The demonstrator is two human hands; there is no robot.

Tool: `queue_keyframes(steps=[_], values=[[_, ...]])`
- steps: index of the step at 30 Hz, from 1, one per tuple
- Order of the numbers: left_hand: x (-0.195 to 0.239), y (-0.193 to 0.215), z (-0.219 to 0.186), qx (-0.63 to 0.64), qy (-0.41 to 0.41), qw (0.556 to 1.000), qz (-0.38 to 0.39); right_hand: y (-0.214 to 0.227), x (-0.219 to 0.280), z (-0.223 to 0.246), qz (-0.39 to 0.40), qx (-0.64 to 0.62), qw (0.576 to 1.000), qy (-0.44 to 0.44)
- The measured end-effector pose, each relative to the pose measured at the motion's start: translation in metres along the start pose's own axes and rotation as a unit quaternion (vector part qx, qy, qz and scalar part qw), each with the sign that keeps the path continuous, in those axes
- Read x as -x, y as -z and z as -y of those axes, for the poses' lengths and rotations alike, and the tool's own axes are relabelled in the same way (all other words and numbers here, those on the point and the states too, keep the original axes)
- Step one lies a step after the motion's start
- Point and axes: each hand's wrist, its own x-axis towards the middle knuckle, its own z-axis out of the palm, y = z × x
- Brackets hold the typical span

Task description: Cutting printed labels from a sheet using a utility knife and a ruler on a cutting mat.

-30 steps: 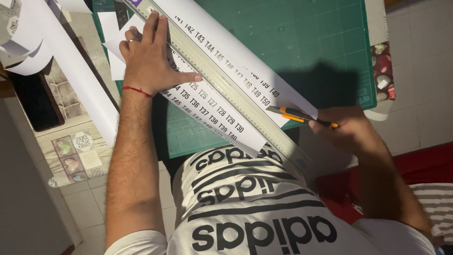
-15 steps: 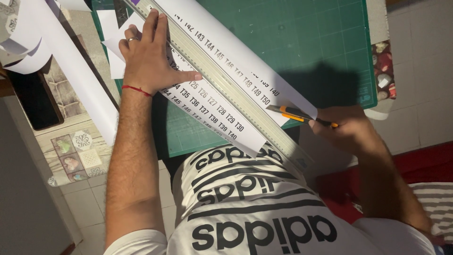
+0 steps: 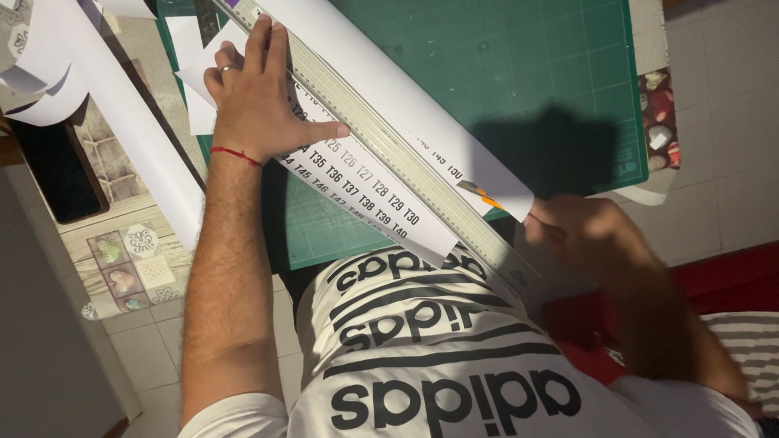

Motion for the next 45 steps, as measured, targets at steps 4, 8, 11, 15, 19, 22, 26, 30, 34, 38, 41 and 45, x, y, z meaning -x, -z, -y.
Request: queue_keyframes(steps=[4, 8, 11, 15, 19, 22, 26, 30, 34, 38, 41, 45], values=[[-0.001, -0.004, 0.002, -0.006, -0.010, 1.000, -0.021, 0.006, -0.008, 0.014, 0.013, 0.185, 0.981, 0.052], [-0.001, -0.006, 0.003, -0.007, -0.017, 0.999, -0.032, 0.010, -0.015, 0.024, -0.005, 0.125, 0.992, 0.018], [-0.002, -0.009, 0.003, -0.015, -0.023, 0.998, -0.048, 0.008, -0.014, 0.019, 0.019, 0.042, 0.999, -0.016], [-0.001, -0.009, 0.002, -0.018, -0.021, 0.999, -0.045, 0.005, -0.010, 0.016, 0.029, 0.025, 0.998, -0.046], [-0.003, -0.008, 0.002, -0.021, -0.018, 0.999, -0.040, 0.010, -0.014, 0.020, 0.030, 0.048, 0.998, -0.030], [-0.002, -0.005, 0.000, -0.019, -0.012, 0.999, -0.025, 0.009, -0.012, 0.019, 0.029, 0.055, 0.998, -0.026], [-0.005, -0.002, -0.008, -0.027, 0.008, 1.000, 0.004, 0.007, -0.006, 0.015, 0.061, 0.049, 0.997, -0.017], [-0.004, -0.001, -0.013, -0.029, 0.031, 0.999, 0.003, 0.024, -0.002, 0.020, 0.133, 0.299, 0.941, 0.082], [-0.002, 0.008, -0.020, -0.005, 0.037, 0.999, 0.031, 0.011, 0.004, 0.018, -0.047, 0.198, 0.977, 0.069], [-0.003, 0.007, -0.020, -0.010, 0.045, 0.998, 0.038, 0.006, -0.039, 0.032, -0.110, 0.186, 0.975, 0.053], [-0.002, 0.013, -0.023, 0.000, 0.047, 0.997, 0.055, -0.005, -0.069, 0.042, -0.153, -0.136, 0.972, -0.112], [-0.005, 0.014, -0.026, -0.022, 0.050, 0.997, 0.050, -0.039, -0.104, -0.009, -0.101, 0.033, 0.986, -0.128]])
